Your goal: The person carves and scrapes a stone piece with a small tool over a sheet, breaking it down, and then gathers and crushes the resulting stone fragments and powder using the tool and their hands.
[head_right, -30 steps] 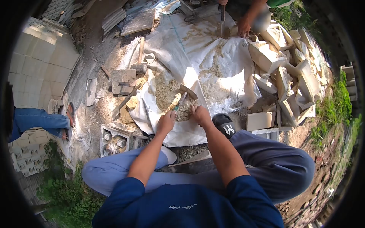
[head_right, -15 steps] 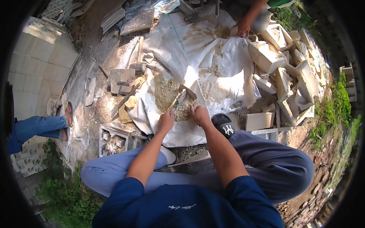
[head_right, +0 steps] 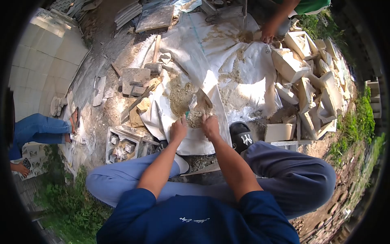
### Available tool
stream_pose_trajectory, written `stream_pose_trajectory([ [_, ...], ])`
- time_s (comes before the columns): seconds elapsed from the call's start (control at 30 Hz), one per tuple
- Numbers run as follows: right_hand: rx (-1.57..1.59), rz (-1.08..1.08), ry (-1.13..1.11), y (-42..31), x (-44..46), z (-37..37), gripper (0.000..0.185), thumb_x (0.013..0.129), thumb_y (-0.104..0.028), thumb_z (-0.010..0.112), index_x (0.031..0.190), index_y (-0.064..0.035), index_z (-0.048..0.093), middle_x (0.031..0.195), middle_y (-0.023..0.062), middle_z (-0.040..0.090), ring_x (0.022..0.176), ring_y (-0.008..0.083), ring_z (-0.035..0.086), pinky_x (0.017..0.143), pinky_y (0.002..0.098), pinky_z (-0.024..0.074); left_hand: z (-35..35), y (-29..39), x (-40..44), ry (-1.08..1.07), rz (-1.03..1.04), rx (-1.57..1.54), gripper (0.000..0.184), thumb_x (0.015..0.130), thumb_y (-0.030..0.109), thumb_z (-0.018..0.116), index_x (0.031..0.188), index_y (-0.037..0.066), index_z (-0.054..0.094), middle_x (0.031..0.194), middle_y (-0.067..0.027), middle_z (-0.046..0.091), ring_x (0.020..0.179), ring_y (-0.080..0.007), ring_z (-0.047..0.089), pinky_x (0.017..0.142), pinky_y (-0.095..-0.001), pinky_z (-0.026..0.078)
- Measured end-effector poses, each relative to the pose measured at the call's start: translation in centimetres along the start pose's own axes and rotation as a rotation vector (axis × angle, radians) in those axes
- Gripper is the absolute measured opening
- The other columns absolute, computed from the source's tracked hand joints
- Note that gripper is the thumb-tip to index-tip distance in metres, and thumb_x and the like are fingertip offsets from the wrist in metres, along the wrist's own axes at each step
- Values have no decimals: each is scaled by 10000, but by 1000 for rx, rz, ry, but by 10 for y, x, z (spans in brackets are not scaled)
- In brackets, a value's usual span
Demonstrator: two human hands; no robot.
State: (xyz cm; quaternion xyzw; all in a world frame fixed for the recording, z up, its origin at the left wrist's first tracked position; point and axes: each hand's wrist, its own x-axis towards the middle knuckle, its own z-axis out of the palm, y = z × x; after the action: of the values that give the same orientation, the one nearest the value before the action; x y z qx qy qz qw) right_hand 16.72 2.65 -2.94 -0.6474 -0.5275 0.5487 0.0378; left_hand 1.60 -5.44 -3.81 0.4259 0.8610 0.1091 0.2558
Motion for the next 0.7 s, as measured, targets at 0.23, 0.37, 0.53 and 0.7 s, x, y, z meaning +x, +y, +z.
stream_pose_trajectory([
  [0.23,-69,-168,177,11,9,22,602,985,-443,470,780,107,605,637,217,624,459,296,610,414,417,465,0,-23,-5,205,-104,-140,494,1032,388,353,891,21,652,865,-252,673,856,-444,635,783,-545,464],
  [0.37,-9,6,122,-35,-1,-18,649,980,-480,462,773,113,631,592,204,607,433,284,595,386,415,447,8,-31,-2,379,-91,-232,504,1035,360,352,836,12,658,855,-250,669,838,-445,628,770,-523,469],
  [0.53,-81,-26,60,1,6,15,576,969,-457,499,788,64,665,648,247,633,519,363,634,497,462,487,9,-38,2,305,-86,-237,509,1026,380,380,788,11,638,803,-248,655,794,-446,622,731,-529,461],
  [0.7,-311,-203,148,-7,1,8,581,957,-482,492,810,57,653,782,315,630,806,494,626,745,526,469,18,-49,5,266,-39,-281,510,1016,395,405,746,10,603,742,-238,632,741,-440,608,688,-541,440],
])
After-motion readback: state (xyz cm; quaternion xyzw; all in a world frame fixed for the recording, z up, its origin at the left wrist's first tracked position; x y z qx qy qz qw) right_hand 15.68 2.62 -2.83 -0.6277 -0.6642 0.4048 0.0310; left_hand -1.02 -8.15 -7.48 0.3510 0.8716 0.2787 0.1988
